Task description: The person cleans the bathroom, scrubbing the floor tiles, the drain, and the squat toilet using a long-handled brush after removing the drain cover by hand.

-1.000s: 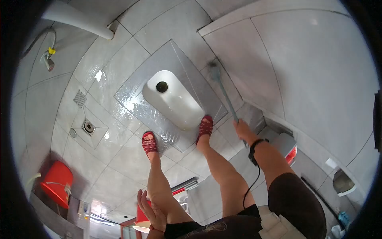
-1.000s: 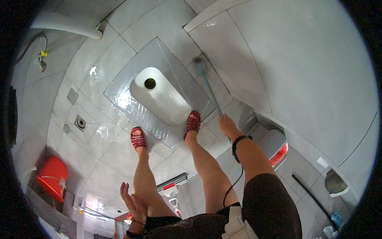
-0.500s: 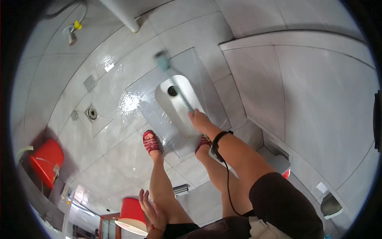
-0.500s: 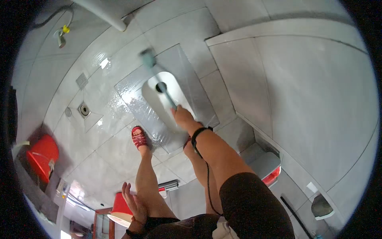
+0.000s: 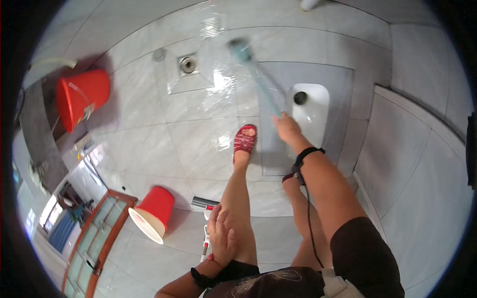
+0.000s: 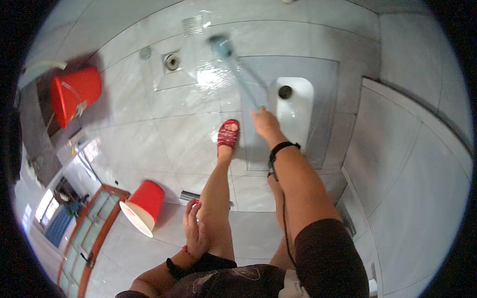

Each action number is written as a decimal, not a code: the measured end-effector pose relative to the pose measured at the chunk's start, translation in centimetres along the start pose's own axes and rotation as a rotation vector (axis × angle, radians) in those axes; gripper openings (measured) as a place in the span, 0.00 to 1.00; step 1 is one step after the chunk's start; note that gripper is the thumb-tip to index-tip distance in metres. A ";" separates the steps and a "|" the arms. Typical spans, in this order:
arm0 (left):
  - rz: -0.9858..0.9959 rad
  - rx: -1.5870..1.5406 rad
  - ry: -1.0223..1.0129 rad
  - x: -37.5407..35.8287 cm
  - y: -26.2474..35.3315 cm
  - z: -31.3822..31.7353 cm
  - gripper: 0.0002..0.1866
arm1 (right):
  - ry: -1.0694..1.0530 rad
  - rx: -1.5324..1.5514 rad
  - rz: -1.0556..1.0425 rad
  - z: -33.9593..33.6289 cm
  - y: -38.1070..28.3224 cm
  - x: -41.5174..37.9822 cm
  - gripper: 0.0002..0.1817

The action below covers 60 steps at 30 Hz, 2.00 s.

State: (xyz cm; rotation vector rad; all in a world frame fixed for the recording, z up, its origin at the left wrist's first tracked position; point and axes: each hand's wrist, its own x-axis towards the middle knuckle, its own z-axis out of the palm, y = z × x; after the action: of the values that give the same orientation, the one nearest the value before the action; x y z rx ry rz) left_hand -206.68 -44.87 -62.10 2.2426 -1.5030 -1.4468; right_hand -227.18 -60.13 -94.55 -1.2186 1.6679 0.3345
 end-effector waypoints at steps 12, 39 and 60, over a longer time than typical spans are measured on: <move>-0.195 -0.121 0.154 -3.5 -6.8 -2.2 0.28 | 0.050 -0.187 0.063 -2.8 1.7 -2.1 0.31; -0.382 -0.599 0.317 1.1 -8.3 -7.4 0.26 | -0.227 -0.853 -0.378 -7.3 -16.2 6.1 0.31; -0.484 -0.597 0.399 1.9 -4.3 -5.1 0.27 | -0.188 -0.874 -0.169 -13.5 -15.1 3.8 0.33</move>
State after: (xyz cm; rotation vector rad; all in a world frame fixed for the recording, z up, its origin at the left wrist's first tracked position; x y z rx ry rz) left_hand -199.85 -46.19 -62.79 2.3612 -0.3555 -1.2042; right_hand -222.04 -78.51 -86.74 -1.8691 1.2534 1.1093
